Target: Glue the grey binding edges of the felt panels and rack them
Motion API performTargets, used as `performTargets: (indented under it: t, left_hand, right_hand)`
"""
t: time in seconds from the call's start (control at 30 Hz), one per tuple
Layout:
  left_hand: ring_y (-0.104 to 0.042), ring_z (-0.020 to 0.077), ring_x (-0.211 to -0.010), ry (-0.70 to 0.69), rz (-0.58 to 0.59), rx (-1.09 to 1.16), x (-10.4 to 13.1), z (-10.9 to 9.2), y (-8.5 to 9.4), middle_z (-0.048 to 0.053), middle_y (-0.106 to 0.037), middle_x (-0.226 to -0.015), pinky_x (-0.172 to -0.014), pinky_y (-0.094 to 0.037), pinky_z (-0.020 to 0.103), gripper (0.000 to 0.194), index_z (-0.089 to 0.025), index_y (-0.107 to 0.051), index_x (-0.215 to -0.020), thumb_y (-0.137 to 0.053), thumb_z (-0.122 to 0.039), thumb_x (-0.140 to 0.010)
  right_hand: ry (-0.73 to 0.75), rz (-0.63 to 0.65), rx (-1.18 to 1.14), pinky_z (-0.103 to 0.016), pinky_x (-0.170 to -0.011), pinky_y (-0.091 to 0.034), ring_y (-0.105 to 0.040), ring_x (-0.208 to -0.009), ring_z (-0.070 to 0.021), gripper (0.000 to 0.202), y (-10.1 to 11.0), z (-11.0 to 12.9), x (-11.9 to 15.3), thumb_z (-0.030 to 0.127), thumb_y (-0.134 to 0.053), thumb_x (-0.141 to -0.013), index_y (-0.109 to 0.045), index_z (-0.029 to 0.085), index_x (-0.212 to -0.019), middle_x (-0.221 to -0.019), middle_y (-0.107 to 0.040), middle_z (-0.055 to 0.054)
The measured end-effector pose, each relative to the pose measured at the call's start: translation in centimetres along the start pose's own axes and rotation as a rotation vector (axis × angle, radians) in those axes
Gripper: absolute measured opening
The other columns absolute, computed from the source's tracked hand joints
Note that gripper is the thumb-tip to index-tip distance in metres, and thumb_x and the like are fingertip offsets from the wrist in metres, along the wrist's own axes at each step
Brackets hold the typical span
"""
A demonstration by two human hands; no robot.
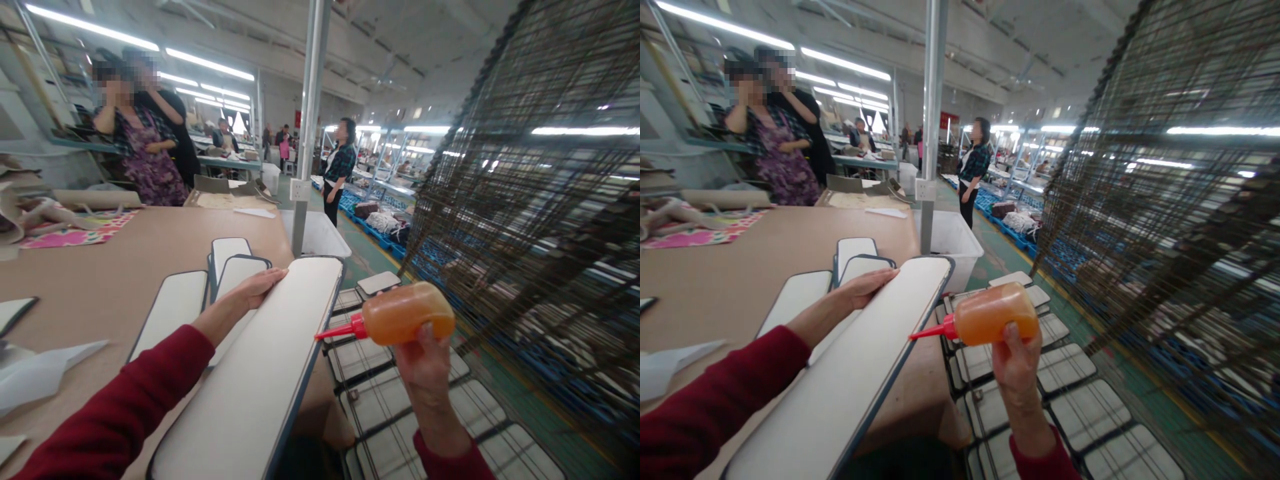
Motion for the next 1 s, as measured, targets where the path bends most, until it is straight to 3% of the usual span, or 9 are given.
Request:
performTargets:
  t: [0.13, 0.57, 0.77, 1.0]
  left_hand:
    - [-0.061, 0.0153, -0.047, 0.021, -0.010, 0.007, -0.1, -0.3, -0.3, 0.002, -0.066, -0.057, -0.045, -0.049, 0.024, 0.006, -0.015, -0.062, -0.077, -0.060, -0.018, -0.081]
    - [-0.060, 0.0169, -0.043, 0.050, -0.001, 0.017, -1.1, -1.2, -1.0, 0.005, -0.070, -0.062, -0.046, -0.050, 0.027, 0.024, -0.011, -0.065, -0.102, -0.060, -0.024, -0.083]
    - [-0.058, 0.0160, -0.039, 0.063, -0.026, 0.017, -1.7, -1.4, -1.0, 0.005, -0.070, -0.061, -0.042, -0.049, 0.026, 0.024, -0.010, -0.065, -0.101, -0.058, -0.026, -0.085]
    - [-0.058, 0.0149, -0.039, 0.075, -0.035, 0.026, -2.4, -1.5, -0.6, 0.007, -0.072, -0.067, -0.044, -0.050, 0.026, 0.025, -0.007, -0.064, -0.103, -0.053, -0.023, -0.087]
  right_hand:
    - [-0.021, 0.016, 0.021, -0.048, -0.080, -0.051, -0.064, -0.080, -0.0255, 0.044, 0.0, 0.1, 0.1, 0.040, -0.078, -0.057, -0.065, 0.024, -0.097, -0.079, -0.068, -0.004]
    - [-0.046, 0.032, 0.027, -0.042, -0.074, -0.054, -0.065, -0.076, -0.0227, 0.045, 0.1, 0.4, 0.6, 0.040, -0.078, -0.057, -0.065, 0.026, -0.098, -0.080, -0.069, -0.003]
    - [-0.048, 0.054, 0.030, -0.039, -0.071, -0.055, -0.066, -0.078, -0.0233, 0.046, 0.1, 0.7, 0.9, 0.040, -0.079, -0.056, -0.066, 0.025, -0.097, -0.091, -0.070, -0.006]
    - [-0.063, 0.087, 0.002, -0.040, -0.072, -0.056, -0.066, -0.085, -0.0255, 0.052, 0.4, 0.6, 1.3, 0.037, -0.077, -0.061, -0.062, 0.027, -0.109, -0.100, -0.070, -0.008]
Point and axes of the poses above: each hand's wrist, its own x-axis away from the middle knuckle, its own y-axis out of the back of the hand, z = x × y, the point moved 4 cm from there along -x, towards the middle knuckle
